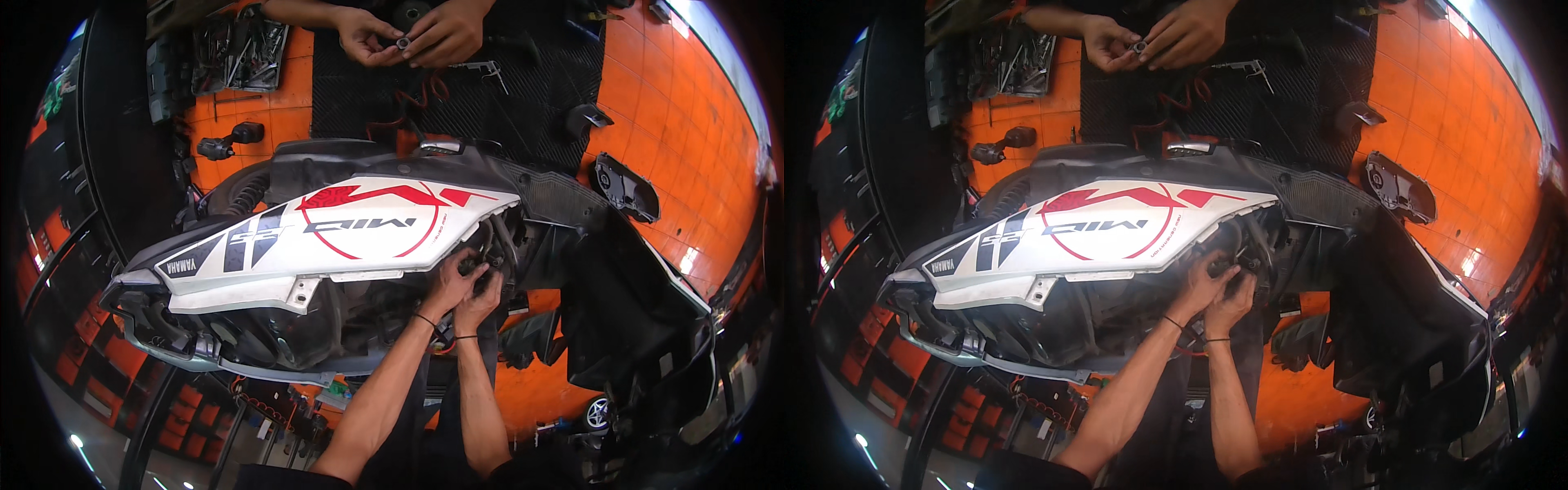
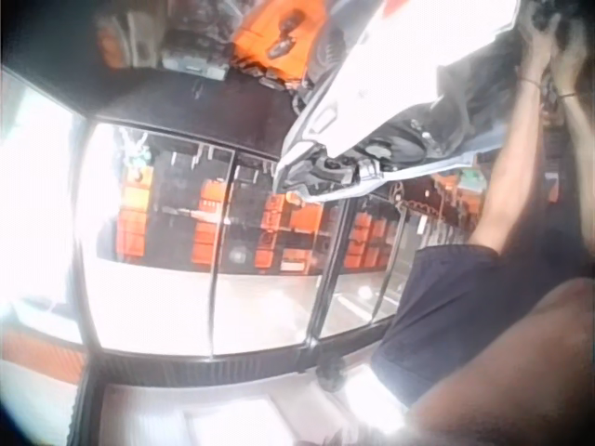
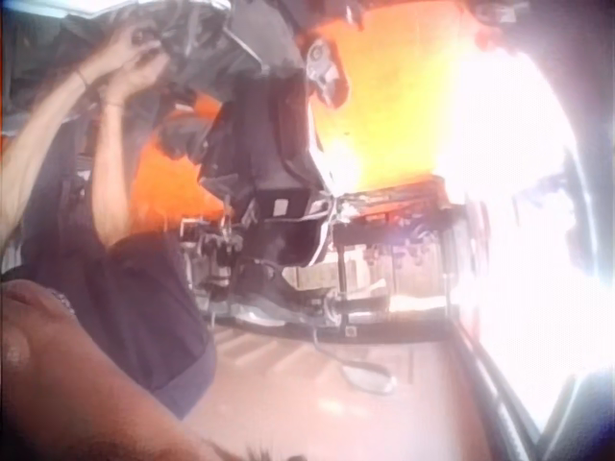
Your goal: The person installs a component into a motorcycle engine bay, connects electrical wiring and hoses by hand, and then secures the parts using a T-handle socket wrench.
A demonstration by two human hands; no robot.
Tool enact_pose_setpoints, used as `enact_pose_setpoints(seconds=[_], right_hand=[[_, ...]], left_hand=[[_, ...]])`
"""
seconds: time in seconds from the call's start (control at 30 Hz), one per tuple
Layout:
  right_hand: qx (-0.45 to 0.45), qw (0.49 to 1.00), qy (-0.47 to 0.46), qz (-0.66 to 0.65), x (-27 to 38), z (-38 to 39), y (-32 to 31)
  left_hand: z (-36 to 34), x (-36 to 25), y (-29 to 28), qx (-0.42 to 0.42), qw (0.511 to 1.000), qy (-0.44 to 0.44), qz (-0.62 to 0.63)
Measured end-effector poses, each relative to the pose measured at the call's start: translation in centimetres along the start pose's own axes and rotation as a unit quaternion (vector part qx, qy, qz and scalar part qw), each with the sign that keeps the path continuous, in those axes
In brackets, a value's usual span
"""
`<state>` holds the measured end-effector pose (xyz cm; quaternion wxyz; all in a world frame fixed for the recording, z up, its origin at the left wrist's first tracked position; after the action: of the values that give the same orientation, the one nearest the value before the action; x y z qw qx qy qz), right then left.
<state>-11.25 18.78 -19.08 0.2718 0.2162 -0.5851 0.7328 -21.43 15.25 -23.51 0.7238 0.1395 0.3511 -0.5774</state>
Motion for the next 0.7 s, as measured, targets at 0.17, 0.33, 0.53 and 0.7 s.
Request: enact_pose_setpoints(seconds=[0.17, 0.33, 0.53, 0.7], right_hand=[[0.06, 0.996, 0.005, -0.059, -1.0, -0.1, 0.5], [0.111, 0.989, 0.075, -0.056, -2.3, 0.4, 0.7], [0.131, 0.975, 0.133, -0.118, -3.4, 1.7, 0.8], [0.183, 0.942, 0.187, -0.208, -4.5, 2.2, 0.7]], left_hand=[[-0.5, -0.1, -0.6, -0.016, 0.998, 0.032, -0.052], [-0.5, -0.7, -0.6, 0.003, 0.997, 0.003, -0.073], [0.1, -1.9, -1.1, -0.037, 0.986, 0.075, -0.145], [0.1, -1.0, -0.7, -0.041, 0.982, 0.091, -0.16]])
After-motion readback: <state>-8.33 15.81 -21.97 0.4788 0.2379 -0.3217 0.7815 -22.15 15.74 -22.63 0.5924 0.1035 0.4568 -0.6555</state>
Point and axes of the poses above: each hand's wrist, its own z-axis away from the middle knuckle, its own y-axis out of the palm, x = y × z, the point moved 8 cm from there along -z, towards the middle knuckle, and after that the axes turned 3 degrees about z, right-handed, at the moved point
